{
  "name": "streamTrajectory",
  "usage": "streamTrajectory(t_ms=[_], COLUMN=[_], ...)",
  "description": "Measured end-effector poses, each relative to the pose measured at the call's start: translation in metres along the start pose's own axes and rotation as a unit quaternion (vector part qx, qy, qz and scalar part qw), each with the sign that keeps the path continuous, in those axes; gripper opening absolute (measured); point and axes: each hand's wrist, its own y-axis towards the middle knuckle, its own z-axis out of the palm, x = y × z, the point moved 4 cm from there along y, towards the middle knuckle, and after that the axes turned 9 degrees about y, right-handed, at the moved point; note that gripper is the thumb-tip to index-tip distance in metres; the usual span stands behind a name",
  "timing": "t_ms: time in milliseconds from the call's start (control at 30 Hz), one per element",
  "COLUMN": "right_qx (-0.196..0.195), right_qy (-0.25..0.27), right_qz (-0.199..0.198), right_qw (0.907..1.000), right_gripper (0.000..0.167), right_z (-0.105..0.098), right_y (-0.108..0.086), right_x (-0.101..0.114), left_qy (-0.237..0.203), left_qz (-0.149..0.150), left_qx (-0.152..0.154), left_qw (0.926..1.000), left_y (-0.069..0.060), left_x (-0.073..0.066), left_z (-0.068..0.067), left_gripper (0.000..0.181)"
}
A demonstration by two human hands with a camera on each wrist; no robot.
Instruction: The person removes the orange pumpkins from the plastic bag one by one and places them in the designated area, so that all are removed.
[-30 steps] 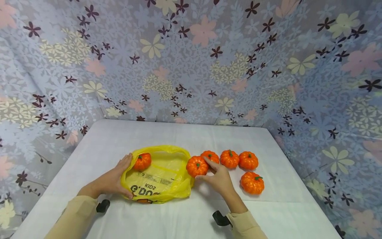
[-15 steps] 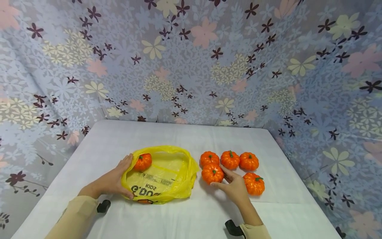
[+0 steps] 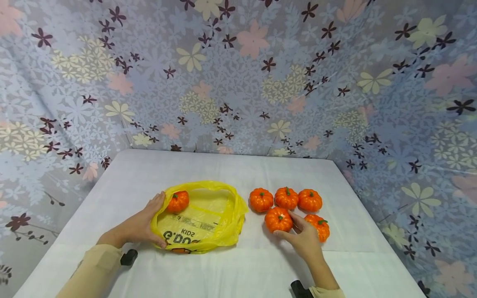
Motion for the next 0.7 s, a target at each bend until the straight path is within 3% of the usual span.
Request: streamTrajectory(t_ms=[367,700], right_qx=[-0.052,-0.049], right_qy=[-0.043,-0.159], right_qz=[-0.002,-0.009], right_qw=[0.9977,0.986], right_gripper=[0.089,0.088], right_z=[-0.0066,-0.0058], right_y=[-0.0032,-0.0015], right_x=[-0.0025,-0.0018], left_qy=[-0.003,-0.003], left_qz=[-0.008,-0.009], left_qx=[0.002,0.006], left_qw=[1.0,0.9999], left_y=[0.0001,-0.0003], left_x=[-0.0013,-0.0032], left_z=[0.0001,-0.0004], left_gripper=[0.152,0.152])
